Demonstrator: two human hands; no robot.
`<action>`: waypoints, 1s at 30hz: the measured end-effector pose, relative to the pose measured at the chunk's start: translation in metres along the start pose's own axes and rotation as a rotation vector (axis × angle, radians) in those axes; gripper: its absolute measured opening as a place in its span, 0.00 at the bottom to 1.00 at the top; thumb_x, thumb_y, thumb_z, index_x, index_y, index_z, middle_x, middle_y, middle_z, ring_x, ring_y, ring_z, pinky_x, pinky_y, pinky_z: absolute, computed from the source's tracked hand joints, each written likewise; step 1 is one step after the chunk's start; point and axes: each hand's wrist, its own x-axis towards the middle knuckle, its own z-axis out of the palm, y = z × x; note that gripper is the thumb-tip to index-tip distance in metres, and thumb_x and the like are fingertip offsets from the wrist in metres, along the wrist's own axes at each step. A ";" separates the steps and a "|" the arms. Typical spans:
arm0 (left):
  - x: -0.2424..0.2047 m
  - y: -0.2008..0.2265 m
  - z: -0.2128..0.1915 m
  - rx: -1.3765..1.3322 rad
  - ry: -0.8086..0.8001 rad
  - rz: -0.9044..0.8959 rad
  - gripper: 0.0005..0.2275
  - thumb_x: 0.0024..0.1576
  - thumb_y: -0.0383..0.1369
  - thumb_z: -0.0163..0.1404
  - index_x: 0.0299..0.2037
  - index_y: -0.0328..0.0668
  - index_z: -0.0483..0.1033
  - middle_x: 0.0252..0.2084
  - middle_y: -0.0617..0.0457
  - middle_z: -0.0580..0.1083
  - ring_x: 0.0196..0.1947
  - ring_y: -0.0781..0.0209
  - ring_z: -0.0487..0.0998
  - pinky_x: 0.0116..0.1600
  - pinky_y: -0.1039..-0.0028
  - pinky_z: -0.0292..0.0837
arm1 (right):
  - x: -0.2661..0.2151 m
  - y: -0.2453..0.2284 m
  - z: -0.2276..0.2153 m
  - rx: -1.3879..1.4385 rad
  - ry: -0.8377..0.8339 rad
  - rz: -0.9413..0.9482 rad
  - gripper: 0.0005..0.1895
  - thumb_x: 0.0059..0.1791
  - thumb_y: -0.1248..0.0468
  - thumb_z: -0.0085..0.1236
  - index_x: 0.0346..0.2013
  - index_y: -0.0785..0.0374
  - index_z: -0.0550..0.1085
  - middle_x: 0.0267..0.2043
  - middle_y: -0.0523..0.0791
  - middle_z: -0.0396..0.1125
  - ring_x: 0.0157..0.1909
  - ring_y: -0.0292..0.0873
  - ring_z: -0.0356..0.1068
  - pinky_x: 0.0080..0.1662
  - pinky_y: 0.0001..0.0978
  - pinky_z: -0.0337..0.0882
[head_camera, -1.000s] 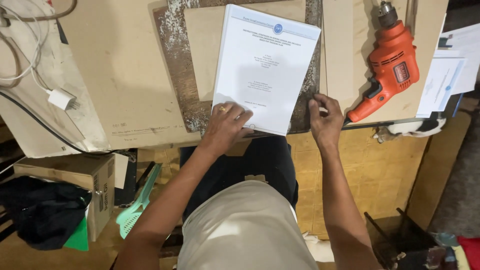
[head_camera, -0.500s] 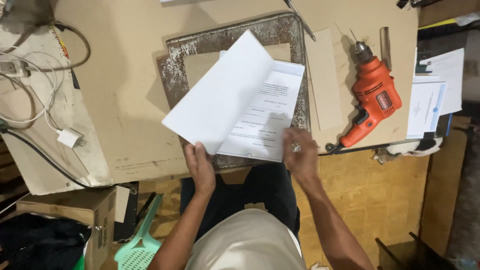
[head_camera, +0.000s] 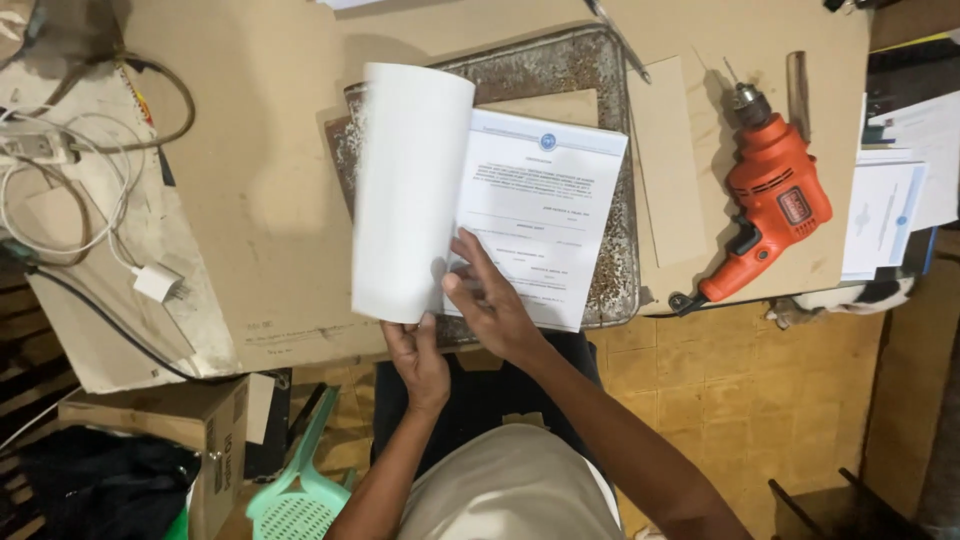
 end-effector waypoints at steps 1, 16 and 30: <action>0.003 -0.006 -0.002 0.049 -0.022 0.030 0.13 0.64 0.30 0.45 0.58 0.39 0.62 0.50 0.55 0.63 0.54 0.67 0.63 0.61 0.69 0.64 | 0.002 -0.001 0.001 -0.019 0.001 0.010 0.39 0.58 0.46 0.43 0.78 0.60 0.45 0.74 0.62 0.51 0.69 0.66 0.60 0.62 0.59 0.68; 0.015 -0.030 -0.014 0.073 -0.094 0.098 0.21 0.64 0.26 0.42 0.68 0.37 0.58 0.61 0.51 0.66 0.61 0.68 0.63 0.64 0.66 0.64 | 0.029 0.006 -0.031 -0.133 0.112 0.157 0.38 0.58 0.56 0.36 0.78 0.66 0.37 0.42 0.56 0.73 0.35 0.46 0.74 0.39 0.36 0.76; 0.016 -0.018 -0.013 0.093 -0.090 0.080 0.19 0.64 0.28 0.44 0.66 0.39 0.60 0.59 0.52 0.66 0.59 0.70 0.62 0.65 0.66 0.61 | 0.016 -0.018 -0.053 -0.224 0.193 0.195 0.38 0.58 0.62 0.40 0.78 0.67 0.37 0.37 0.57 0.74 0.28 0.46 0.73 0.36 0.37 0.74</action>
